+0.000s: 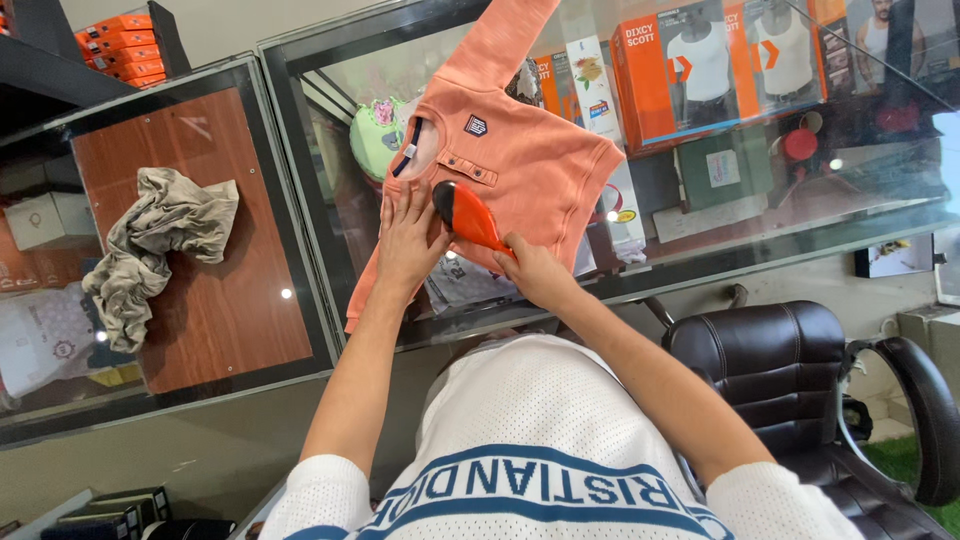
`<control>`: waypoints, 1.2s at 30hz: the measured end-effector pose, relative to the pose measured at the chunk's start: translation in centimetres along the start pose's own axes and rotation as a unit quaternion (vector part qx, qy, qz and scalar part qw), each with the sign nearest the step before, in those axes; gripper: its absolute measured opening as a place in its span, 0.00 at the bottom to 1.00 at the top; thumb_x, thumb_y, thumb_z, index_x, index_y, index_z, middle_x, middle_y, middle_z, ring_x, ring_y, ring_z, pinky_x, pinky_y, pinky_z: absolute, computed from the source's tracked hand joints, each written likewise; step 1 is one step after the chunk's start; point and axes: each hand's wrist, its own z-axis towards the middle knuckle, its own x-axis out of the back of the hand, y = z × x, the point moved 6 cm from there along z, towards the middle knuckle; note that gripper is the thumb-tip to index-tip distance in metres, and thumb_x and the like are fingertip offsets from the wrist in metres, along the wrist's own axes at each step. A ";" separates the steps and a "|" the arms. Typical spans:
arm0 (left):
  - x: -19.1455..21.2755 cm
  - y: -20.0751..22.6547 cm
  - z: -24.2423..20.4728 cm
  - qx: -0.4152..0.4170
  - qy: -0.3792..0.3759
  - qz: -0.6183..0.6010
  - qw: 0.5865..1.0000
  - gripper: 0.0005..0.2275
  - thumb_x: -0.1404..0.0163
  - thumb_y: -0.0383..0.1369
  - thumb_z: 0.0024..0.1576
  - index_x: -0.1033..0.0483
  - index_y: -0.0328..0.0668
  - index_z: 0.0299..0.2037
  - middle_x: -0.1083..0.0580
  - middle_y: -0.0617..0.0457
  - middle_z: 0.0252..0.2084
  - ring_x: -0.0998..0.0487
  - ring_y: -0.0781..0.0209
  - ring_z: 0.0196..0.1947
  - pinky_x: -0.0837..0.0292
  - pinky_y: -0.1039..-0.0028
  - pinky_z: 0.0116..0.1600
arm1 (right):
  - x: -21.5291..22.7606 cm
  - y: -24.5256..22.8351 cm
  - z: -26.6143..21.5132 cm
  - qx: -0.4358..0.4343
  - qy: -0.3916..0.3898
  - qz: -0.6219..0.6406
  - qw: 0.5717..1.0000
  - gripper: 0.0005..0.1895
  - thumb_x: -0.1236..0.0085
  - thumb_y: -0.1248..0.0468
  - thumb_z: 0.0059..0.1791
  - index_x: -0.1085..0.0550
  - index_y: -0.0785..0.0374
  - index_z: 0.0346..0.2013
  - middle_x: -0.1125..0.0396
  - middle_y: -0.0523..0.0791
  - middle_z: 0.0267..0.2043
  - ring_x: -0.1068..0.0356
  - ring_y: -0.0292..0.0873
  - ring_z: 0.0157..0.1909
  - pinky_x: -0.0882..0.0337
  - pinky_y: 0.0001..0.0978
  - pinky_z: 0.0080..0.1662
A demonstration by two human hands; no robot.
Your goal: The person uses a brush with an orange handle to remove debris from a small orange sweater, brushing the front, back, and sleeves while holding it on a glass counter.
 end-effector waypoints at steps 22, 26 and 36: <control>-1.5 -0.9 -1.1 0.022 0.049 -0.031 0.998 0.38 0.48 0.64 0.59 0.33 0.62 0.80 0.45 0.62 0.87 0.52 0.49 0.86 0.66 0.41 0.85 | 13.3 12.2 -0.1 -0.041 0.285 -0.356 0.889 0.13 0.52 0.52 0.62 0.26 0.56 0.53 0.23 0.59 0.38 0.18 0.64 0.37 0.18 0.58 0.42; -1.5 -0.6 -1.0 0.026 0.068 -0.025 0.997 0.38 0.47 0.63 0.60 0.33 0.61 0.80 0.45 0.60 0.87 0.52 0.48 0.86 0.67 0.40 0.85 | 21.1 16.3 -3.9 -0.165 0.443 -0.126 0.872 0.17 0.51 0.44 0.65 0.28 0.52 0.54 0.23 0.64 0.37 0.20 0.73 0.43 0.23 0.67 0.46; -0.9 -0.9 -1.5 0.026 0.062 -0.026 0.997 0.38 0.52 0.65 0.62 0.32 0.58 0.80 0.44 0.58 0.86 0.52 0.48 0.86 0.68 0.43 0.85 | 6.4 8.2 -11.7 -0.094 0.170 -0.136 0.971 0.14 0.49 0.44 0.60 0.24 0.40 0.56 0.21 0.56 0.32 0.18 0.65 0.41 0.21 0.62 0.45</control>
